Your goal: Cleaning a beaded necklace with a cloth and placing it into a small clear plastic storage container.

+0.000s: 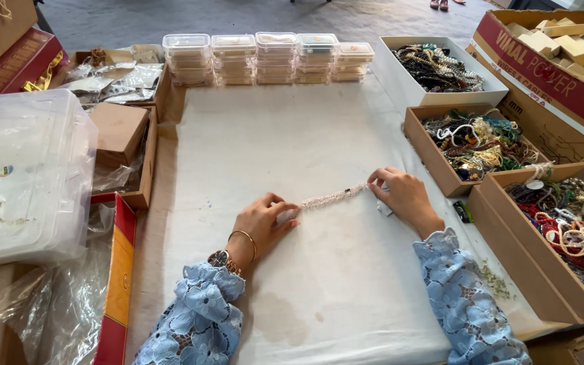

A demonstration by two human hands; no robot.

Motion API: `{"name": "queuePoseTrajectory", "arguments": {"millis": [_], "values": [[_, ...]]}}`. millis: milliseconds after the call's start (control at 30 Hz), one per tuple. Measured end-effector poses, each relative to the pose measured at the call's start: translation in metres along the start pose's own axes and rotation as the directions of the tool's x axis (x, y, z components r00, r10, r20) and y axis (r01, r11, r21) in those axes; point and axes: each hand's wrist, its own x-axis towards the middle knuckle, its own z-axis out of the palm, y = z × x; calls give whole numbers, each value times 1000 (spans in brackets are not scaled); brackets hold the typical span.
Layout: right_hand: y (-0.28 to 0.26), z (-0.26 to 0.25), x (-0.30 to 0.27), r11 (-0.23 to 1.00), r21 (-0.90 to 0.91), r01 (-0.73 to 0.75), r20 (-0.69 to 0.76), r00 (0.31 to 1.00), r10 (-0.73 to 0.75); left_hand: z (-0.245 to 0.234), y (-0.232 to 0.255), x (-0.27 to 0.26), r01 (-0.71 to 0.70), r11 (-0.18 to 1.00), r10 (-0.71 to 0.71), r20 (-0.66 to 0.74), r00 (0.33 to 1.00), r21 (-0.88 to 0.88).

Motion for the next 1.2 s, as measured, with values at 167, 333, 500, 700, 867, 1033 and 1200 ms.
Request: {"name": "queuePoseTrajectory", "arguments": {"millis": [167, 333, 500, 700, 867, 1033, 1200], "values": [[-3, 6, 1, 997, -56, 44, -188, 981, -54, 4, -6, -4, 16, 1000, -15, -38, 999, 19], [5, 11, 1, 998, -42, 36, -207, 977, -44, 0, -2, -4, 61, 997, -62, -34, 997, -38], [5, 17, 7, 999, -31, -42, -158, 987, 37, -12, 3, 1, 291, 934, -278, 90, 956, -206], [-73, 46, -4, 765, 580, 280, -377, 925, -52, -14, 3, 0, 324, 930, -328, 4, 945, -175], [-114, 49, -14, 801, 81, 593, -55, 805, -591, -6, -4, -1, 310, 938, -313, 3, 950, -155], [-26, 24, 0, 953, 23, 301, -117, 948, -296, -10, 1, 0, 347, 924, -342, 58, 938, -161], [-17, 19, -2, 988, -112, 104, -322, 937, -136, -10, 1, 0, 337, 932, -334, 41, 942, -133]]}}
